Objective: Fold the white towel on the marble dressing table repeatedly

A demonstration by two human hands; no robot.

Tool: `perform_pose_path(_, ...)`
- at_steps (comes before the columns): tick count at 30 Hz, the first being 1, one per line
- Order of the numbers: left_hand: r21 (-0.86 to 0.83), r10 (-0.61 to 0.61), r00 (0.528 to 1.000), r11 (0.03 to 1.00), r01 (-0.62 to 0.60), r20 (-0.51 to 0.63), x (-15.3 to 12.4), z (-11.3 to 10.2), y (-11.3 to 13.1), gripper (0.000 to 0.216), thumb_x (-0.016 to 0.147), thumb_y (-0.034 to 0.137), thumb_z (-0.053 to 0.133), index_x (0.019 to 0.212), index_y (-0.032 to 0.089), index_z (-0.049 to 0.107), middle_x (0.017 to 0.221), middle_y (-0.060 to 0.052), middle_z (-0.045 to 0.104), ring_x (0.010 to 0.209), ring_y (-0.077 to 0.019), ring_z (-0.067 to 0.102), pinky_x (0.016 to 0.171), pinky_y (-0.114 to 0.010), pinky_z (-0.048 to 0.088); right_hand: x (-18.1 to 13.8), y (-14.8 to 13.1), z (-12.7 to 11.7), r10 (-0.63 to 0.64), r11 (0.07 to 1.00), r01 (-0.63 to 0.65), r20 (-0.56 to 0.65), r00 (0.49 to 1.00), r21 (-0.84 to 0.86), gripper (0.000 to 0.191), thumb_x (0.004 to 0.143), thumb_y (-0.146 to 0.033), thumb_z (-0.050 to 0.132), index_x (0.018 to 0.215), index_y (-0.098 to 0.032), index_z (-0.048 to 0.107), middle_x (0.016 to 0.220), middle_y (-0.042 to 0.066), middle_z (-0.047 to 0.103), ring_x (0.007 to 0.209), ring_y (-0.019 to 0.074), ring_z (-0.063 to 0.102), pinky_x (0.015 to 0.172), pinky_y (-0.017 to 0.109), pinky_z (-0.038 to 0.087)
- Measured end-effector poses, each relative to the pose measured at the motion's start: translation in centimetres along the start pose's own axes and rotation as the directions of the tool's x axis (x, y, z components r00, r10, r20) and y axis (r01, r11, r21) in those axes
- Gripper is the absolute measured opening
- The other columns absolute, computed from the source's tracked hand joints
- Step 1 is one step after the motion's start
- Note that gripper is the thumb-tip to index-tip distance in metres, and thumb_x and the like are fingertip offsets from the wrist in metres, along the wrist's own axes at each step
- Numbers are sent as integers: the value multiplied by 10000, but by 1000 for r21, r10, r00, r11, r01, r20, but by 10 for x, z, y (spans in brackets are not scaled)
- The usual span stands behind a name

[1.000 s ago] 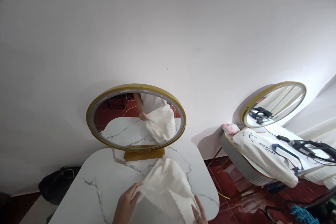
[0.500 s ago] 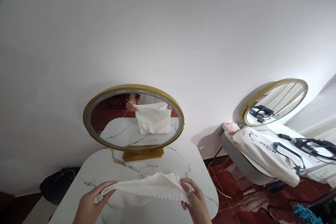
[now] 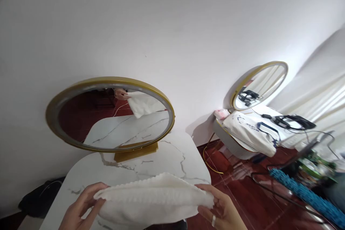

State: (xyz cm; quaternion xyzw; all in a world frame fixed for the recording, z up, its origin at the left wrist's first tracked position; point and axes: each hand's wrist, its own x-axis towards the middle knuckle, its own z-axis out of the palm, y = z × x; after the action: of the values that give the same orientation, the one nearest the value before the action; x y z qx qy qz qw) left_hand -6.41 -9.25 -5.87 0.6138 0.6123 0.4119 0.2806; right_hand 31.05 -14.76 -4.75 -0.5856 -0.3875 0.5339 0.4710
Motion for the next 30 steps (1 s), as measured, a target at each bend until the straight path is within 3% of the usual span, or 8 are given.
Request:
perform_pose_path(5,-9,-9,999,1000,9,-52,10,10,-5,430,754,636,588,898,232,630,984,-53,720,710,-147,679,530,-160,525,18,6,4,-74,992,80,62,995,-93,499,641,-318,772,1117,-208,672,1008,83,696,844,229,625,725,294,497)
perform_pose_path(8,61,55,998,997,-53,-31,8,12,-19,401,785,614,555,890,234,630,957,-56,730,684,-146,687,499,-154,512,34,18,11,-174,957,182,52,983,-225,218,750,-318,632,891,-173,712,833,76,693,777,214,600,698,282,468)
perform_pose_path(11,189,166,986,969,-157,-30,4,13,-33,358,842,558,486,854,238,646,969,-58,726,734,-146,695,588,-169,538,49,32,22,-274,883,260,20,962,-392,248,813,-325,530,649,-180,646,663,50,604,681,181,535,671,275,448)
perform_pose_path(16,317,232,972,926,-208,-40,-4,11,-43,354,857,538,460,843,255,672,875,-36,731,700,-146,694,624,-187,550,62,43,39,-424,847,392,-11,906,-359,293,823,-462,580,761,-192,677,1095,148,619,913,230,593,800,297,481)
perform_pose_path(19,339,161,986,930,-142,-31,-8,8,-47,319,838,539,515,896,270,676,851,-8,735,598,-123,669,538,-161,522,60,41,48,-388,865,397,91,917,-306,234,837,-419,577,809,-202,659,1198,154,625,936,223,620,793,276,487)
perform_pose_path(23,331,147,988,936,-122,-53,-11,5,-50,325,837,556,517,886,280,682,841,5,739,581,-120,662,556,-166,527,57,42,55,-337,852,400,230,913,-338,110,786,-219,519,770,-201,626,1259,121,621,1097,225,586,947,304,431)
perform_pose_path(26,321,149,985,940,-113,-90,-13,7,-53,360,836,586,502,871,281,690,834,1,742,587,-127,667,564,-174,532,57,53,54,-244,852,364,330,912,-376,218,663,-124,488,776,-196,660,1186,98,657,1028,227,609,909,310,447)
perform_pose_path(30,305,157,984,944,-124,-86,-13,9,-56,404,838,614,480,870,272,693,712,-6,715,564,-128,655,563,-171,530,55,73,47,-148,856,267,284,947,-443,433,609,-107,478,947,-231,718,940,44,698,849,201,607,789,286,462)
